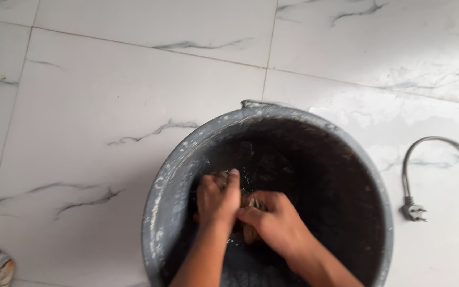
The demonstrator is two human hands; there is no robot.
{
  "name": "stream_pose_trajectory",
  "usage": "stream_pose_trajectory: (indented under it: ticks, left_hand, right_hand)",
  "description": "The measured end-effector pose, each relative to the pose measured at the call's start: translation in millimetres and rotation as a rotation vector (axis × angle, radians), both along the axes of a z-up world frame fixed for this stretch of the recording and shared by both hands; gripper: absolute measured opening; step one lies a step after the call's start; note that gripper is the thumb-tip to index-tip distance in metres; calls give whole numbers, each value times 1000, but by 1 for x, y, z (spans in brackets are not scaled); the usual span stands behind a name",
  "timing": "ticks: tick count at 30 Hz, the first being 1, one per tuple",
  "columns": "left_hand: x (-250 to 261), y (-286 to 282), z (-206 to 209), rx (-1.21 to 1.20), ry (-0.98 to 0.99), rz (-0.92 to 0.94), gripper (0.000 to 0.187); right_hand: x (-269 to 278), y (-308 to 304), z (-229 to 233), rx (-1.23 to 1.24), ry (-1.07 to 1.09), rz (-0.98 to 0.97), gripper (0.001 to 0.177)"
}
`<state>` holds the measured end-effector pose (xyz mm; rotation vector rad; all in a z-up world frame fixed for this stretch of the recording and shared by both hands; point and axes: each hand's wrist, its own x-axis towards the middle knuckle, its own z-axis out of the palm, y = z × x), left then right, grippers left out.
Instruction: Cleaning the exterior surfaces of a washing machine using a cloth and a bucket of water.
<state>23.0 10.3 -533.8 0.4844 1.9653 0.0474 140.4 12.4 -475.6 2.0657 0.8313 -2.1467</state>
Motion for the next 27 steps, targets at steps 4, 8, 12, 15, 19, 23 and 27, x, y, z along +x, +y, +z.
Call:
stream_pose_trajectory:
  ticks: [4,8,12,15,19,23,27]
  left_hand:
    - [-6,-4,-18,58,-199,203,53]
    - [4,-30,-4,32,-533,291,32]
    - [48,-65,14,181,-611,401,32]
    - [51,-53,57,319,-477,431,35]
    - [49,-39,74,290,-369,568,40]
    - [48,-33,85,292,-510,606,34]
    - [51,-22,98,434,-509,705,30]
  right_hand:
    - [21,-7,4,100,71,-375,29]
    - [27,-8,-4,318,66,-508,31]
    - [25,-10,2,3,13,-722,21]
    - [13,-8,14,-78,20,-903,14]
    - [8,-5,37,-189,67,-1127,21]
    - [18,-34,20,-75,159,-1152,29]
    - [9,-51,16,492,22,-895,26]
